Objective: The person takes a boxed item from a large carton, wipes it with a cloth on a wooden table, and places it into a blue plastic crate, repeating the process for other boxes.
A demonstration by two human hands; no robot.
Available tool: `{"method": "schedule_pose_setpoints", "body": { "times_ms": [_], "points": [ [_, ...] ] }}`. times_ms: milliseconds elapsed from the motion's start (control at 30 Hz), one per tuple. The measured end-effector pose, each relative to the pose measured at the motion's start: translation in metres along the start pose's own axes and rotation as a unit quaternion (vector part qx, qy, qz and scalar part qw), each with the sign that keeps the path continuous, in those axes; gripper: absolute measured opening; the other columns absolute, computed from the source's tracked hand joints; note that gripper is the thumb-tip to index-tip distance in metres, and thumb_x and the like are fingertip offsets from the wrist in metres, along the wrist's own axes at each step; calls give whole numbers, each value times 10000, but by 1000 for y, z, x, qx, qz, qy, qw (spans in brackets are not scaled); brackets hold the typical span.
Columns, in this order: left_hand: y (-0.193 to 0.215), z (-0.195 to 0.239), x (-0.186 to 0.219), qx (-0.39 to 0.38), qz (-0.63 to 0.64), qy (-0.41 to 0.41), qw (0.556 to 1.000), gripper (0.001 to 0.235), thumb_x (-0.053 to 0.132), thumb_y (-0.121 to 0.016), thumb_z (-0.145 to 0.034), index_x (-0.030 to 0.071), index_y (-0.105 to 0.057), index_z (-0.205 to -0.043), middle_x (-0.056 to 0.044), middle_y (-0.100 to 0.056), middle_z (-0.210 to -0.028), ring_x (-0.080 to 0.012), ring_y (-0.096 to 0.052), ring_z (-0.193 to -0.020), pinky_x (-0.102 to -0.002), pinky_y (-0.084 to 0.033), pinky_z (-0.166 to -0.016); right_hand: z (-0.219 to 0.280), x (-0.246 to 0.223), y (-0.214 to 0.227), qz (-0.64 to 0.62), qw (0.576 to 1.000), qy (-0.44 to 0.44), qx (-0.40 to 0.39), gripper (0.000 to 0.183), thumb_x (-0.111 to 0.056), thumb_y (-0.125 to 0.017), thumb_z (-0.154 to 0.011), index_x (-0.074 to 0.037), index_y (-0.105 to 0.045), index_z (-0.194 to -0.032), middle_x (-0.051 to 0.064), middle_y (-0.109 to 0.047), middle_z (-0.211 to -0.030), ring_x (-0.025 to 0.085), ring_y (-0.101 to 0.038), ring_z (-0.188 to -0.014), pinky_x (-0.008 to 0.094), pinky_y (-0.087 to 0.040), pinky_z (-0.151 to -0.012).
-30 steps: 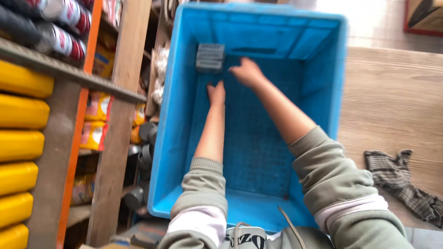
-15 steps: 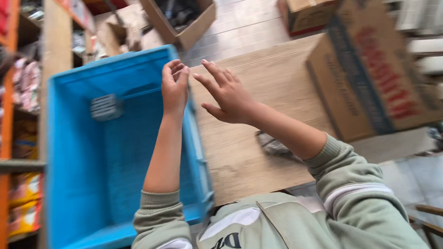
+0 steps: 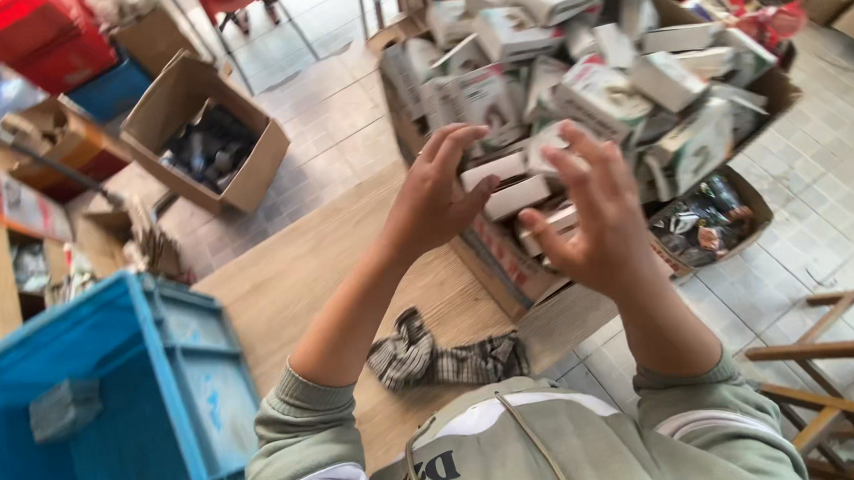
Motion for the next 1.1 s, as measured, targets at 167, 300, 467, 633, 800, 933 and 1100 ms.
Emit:
{"method": "schedule_pose_setpoints", "body": {
  "times_ms": [167, 300, 467, 633, 800, 933, 1100],
  "points": [
    [-62, -64, 15, -65, -2, -57, 996, 545, 245, -719, -842, 121, -478, -1315, -109, -548, -1228, -350, -589, -1154, -440, -500, -942, 15, 100, 38, 82, 988, -103, 77, 618, -400, -672, -901, -17, -516, -1360, 217, -521, -1294, 417, -531, -1202, 514, -382, -1000],
    [-107, -103, 17, -175, -17, -36, 984, 728, 382, -758, -799, 110, -394, -1367, -214, -528, -1257, -462, -558, -1160, -552, -464, -981, 18, 148, 55, 115, 969, -212, 50, 709, -480, -632, -931, 10, -442, -1407, 284, -539, -1204, 498, -533, -1127, 591, -377, -939],
    [-143, -141, 7, -260, -22, -9, 965, 850, 526, -718, -816, 55, -331, -1408, -288, -524, -1277, -504, -550, -1161, -585, -419, -1025, 31, 197, 39, 129, 944, -301, -30, 895, -689, -578, -857, -25, -406, -1431, 227, -610, -1109, 452, -558, -1105, 606, -323, -995],
    [-171, -153, -10, -336, -54, 5, 940, 921, 601, -695, -803, 20, -334, -1419, -329, -541, -1260, -527, -547, -1158, -596, -362, -1055, 32, 214, 28, 111, 928, -348, -79, 950, -765, -560, -805, -85, -397, -1450, 193, -639, -1109, 424, -581, -1111, 613, -280, -1030],
    [-189, -161, -31, -422, -89, 52, 901, 1038, 684, -708, -727, 22, -355, -1444, -275, -548, -1312, -425, -479, -1288, -597, -130, -1134, 24, 211, 30, 81, 929, -355, -72, 936, -698, -664, -757, -52, -462, -1403, 180, -640, -1085, 412, -571, -1104, 566, -322, -993],
    [-191, -168, -27, -444, -79, 69, 890, 1048, 707, -695, -703, 35, -375, -1440, -278, -524, -1349, -432, -418, -1331, -649, -5, -1115, 28, 212, 27, 83, 928, -359, -60, 910, -656, -675, -762, -60, -449, -1411, 166, -627, -1094, 393, -559, -1111, 535, -331, -981],
    [-197, -166, -33, -484, -90, 74, 867, 1139, 755, -688, -645, 87, -310, -1486, -232, -529, -1371, -402, -283, -1419, -718, 128, -1046, 25, 203, 29, 97, 941, -324, -13, 917, -562, -740, -725, -13, -471, -1408, 174, -624, -1130, 361, -530, -1088, 471, -311, -945]
  ]
}}
Point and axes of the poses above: each hand's wrist, its own z-axis away from the middle knuckle, its own y-axis out of the back of the hand, x = y × z, the point moved 10 cm from there along -z, towards the middle knuckle
